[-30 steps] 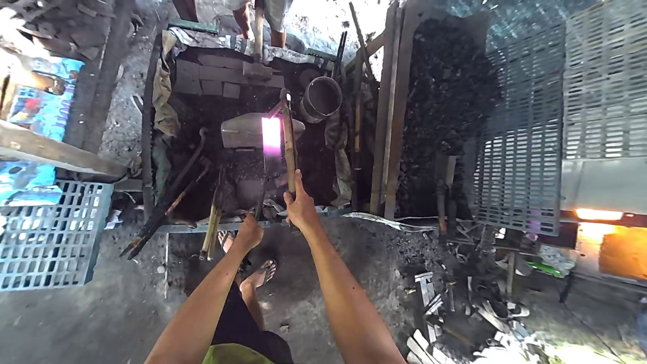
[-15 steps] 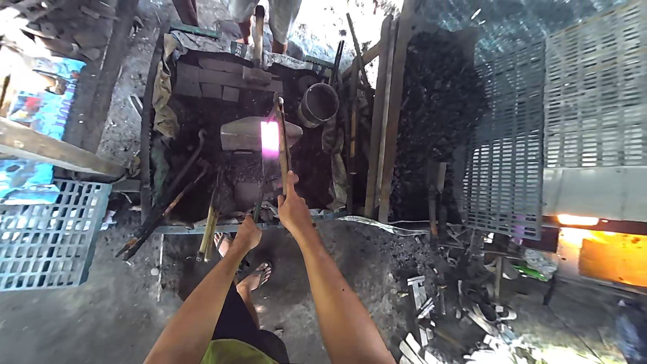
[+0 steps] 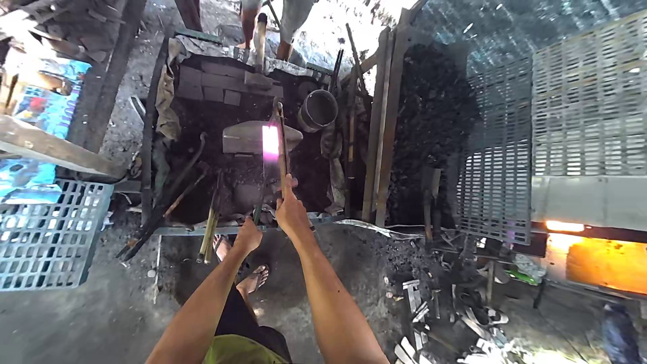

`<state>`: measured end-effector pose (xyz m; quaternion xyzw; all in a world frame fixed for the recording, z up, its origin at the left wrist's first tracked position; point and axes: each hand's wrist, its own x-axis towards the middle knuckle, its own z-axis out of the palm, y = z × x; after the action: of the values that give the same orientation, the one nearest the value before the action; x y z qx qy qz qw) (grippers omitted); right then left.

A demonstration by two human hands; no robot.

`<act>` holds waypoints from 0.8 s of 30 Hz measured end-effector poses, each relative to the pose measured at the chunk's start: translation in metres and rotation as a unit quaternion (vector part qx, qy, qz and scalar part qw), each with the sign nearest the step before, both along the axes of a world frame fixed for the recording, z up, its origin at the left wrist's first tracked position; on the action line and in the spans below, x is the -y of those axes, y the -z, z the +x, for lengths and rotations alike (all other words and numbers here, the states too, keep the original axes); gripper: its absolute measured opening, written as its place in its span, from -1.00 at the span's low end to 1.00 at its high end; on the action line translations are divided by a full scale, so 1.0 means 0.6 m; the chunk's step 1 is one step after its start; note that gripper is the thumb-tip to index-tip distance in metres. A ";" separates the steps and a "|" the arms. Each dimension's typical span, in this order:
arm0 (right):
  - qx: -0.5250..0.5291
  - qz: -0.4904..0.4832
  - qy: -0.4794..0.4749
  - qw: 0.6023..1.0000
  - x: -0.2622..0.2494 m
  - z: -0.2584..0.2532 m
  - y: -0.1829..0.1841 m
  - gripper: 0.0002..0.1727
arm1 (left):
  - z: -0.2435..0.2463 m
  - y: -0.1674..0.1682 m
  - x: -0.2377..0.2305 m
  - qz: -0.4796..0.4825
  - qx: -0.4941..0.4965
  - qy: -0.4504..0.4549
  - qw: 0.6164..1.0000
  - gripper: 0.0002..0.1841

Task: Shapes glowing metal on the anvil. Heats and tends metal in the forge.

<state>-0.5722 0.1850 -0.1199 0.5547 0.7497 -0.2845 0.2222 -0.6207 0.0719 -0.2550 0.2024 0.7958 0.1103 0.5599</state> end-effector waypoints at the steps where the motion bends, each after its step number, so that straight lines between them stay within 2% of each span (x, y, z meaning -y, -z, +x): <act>1: 0.001 0.001 -0.003 1.000 0.000 0.000 0.000 -0.15 | -0.001 0.000 0.000 0.000 0.001 0.001 1.000 -0.42; 6: 0.023 0.004 -0.026 0.999 0.013 -0.007 -0.004 -0.12 | 0.004 0.000 0.003 -0.001 -0.001 0.004 1.000 -0.38; 12: 0.011 -0.022 -0.029 0.999 -0.066 -0.036 -0.070 -0.07 | -0.012 -0.001 -0.006 0.016 0.002 -0.009 1.000 -0.45; 14: -0.003 -0.019 -0.016 1.000 -0.074 -0.035 -0.065 -0.05 | -0.016 0.009 -0.011 0.021 0.001 -0.012 1.000 -0.45; 20: 0.010 -0.009 -0.019 1.000 -0.010 0.006 -0.033 -0.15 | -0.017 0.016 -0.010 0.015 0.001 -0.011 1.000 -0.48; 24: 0.012 -0.007 -0.018 1.000 0.001 0.005 -0.021 -0.16 | -0.017 0.013 -0.012 0.009 0.000 -0.010 1.000 -0.46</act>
<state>-0.5694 0.1843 -0.1073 0.5431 0.7547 -0.2788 0.2403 -0.6309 0.0791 -0.2628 0.1996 0.7970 0.1225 0.5568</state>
